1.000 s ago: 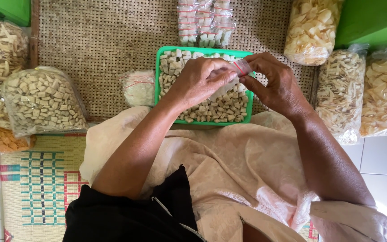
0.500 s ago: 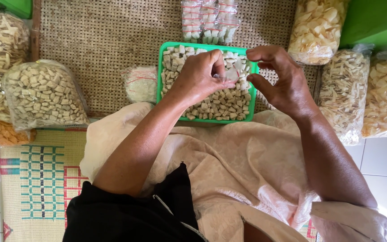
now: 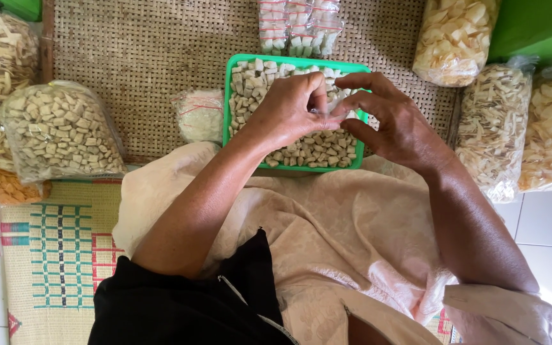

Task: The person sits on a mat and repeatedly scoops small white cubes from a green basket into small clear plastic bags. They seal each bag and place it aside, continuing the process for the duration of the clip.

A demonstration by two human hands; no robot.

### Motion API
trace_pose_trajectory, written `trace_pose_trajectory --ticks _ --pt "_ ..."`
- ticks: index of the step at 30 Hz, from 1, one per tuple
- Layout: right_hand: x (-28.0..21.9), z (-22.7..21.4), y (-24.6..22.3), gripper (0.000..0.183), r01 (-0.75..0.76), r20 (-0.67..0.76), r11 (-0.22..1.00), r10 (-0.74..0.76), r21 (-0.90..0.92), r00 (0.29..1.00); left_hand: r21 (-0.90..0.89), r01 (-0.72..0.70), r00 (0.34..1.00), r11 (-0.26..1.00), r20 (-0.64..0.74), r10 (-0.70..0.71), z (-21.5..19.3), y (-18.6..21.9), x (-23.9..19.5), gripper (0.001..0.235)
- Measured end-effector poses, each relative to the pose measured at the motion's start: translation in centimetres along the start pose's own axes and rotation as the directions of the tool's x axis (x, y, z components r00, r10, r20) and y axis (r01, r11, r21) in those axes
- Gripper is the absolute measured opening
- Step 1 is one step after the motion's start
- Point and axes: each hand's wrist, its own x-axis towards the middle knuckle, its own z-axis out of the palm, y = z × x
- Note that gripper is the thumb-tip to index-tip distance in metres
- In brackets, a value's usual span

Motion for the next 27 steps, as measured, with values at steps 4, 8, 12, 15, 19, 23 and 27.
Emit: trace_pose_trajectory --ticks 4,8,12,15,19,23,27 --pt "0.3 -0.3 0.3 0.011 0.039 0.025 0.998 -0.037 -0.058 0.999 -0.022 -0.023 1.000 0.999 0.011 0.024 -0.2 0.7 -0.1 0.026" --pt "-0.3 -1.3 1.7 0.011 0.057 -0.051 0.984 -0.066 -0.168 0.996 0.220 -0.006 1.000 0.975 0.023 0.001 0.0 -0.4 -0.2 0.017" --pt "-1.2 -2.0 3.6 0.011 0.008 -0.146 0.955 -0.053 -0.297 0.988 0.723 0.002 1.000 0.691 -0.016 0.014 0.9 -4.2 -0.2 0.018" --pt "-1.4 -1.6 4.6 0.016 0.047 -0.092 0.914 -0.091 -0.402 0.992 0.696 -0.218 0.927 0.684 -0.071 0.367 0.1 -2.2 0.0 0.031" --pt "-0.7 0.1 3.4 0.015 0.103 -0.041 0.901 -0.132 -0.422 0.990 0.586 -0.352 0.910 0.730 0.034 0.412 1.0 -0.8 0.4 0.033" --pt "0.0 1.0 2.6 0.012 0.160 -0.014 0.907 -0.179 -0.389 0.984 0.703 -0.219 0.969 0.676 0.073 0.237 1.7 -1.8 0.1 0.034" --pt "0.1 1.0 2.7 0.012 0.191 -0.031 0.894 -0.222 -0.406 0.974 0.741 -0.248 0.964 0.624 0.125 0.235 1.6 -2.2 0.3 0.018"
